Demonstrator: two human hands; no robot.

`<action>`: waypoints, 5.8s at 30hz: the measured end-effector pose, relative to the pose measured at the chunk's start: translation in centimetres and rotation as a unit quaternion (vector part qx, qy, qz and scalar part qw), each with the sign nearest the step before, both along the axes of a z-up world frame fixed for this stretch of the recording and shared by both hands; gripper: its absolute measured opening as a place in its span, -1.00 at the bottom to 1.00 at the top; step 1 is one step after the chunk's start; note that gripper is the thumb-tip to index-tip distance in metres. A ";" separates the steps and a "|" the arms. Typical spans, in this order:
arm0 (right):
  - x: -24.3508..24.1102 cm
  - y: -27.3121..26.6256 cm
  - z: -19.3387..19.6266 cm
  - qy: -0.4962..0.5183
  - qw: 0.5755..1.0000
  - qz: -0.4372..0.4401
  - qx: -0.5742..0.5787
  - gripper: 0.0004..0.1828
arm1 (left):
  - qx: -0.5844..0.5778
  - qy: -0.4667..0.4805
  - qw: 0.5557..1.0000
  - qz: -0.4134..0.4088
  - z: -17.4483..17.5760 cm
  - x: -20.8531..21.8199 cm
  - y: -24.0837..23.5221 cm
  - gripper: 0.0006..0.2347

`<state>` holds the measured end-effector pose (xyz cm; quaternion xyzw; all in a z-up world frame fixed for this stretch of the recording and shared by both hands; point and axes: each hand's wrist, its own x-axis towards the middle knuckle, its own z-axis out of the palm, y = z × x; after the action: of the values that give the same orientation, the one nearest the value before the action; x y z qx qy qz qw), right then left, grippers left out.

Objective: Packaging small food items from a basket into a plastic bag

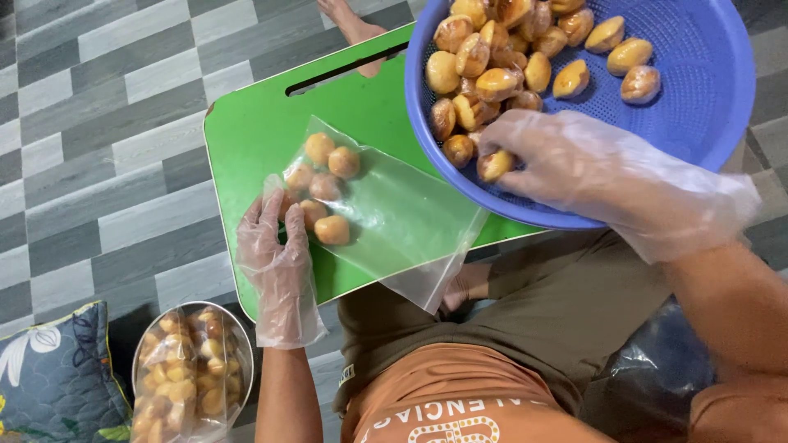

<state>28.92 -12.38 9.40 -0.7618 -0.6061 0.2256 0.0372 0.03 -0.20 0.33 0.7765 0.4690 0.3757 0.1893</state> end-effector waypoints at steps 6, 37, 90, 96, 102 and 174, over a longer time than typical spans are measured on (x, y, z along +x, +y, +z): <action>-1.2 -3.7 2.1 0.154 0.966 -0.036 0.205 -0.73 | 0.029 0.046 0.998 -0.016 0.8 0.0 0.0 -0.75; -11.7 2.0 -10.2 0.245 0.936 0.038 0.250 -0.73 | 0.053 -0.009 0.998 0.039 -3.8 -1.3 1.6 -0.74; -13.1 5.5 -11.4 0.367 0.861 -0.087 0.341 -0.78 | 0.080 0.010 0.996 0.039 -4.1 -1.5 1.7 -0.76; -13.1 5.7 -11.2 0.296 0.873 -0.074 0.381 -0.81 | 0.074 0.009 0.996 0.045 -4.1 -1.3 1.6 -0.75; -13.1 5.5 -11.0 0.324 0.856 -0.078 0.394 -0.87 | 0.082 0.010 0.996 0.034 -3.8 -1.4 1.7 -0.76; -14.1 7.1 -17.8 0.767 0.485 0.028 0.419 -0.82 | 0.055 0.041 0.997 -0.028 -8.9 -3.5 5.7 -0.68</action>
<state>14.82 -5.30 -8.36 -0.1639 -0.3812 0.4413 0.7956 -3.49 5.53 -8.57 0.8134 0.4329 0.3634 0.1374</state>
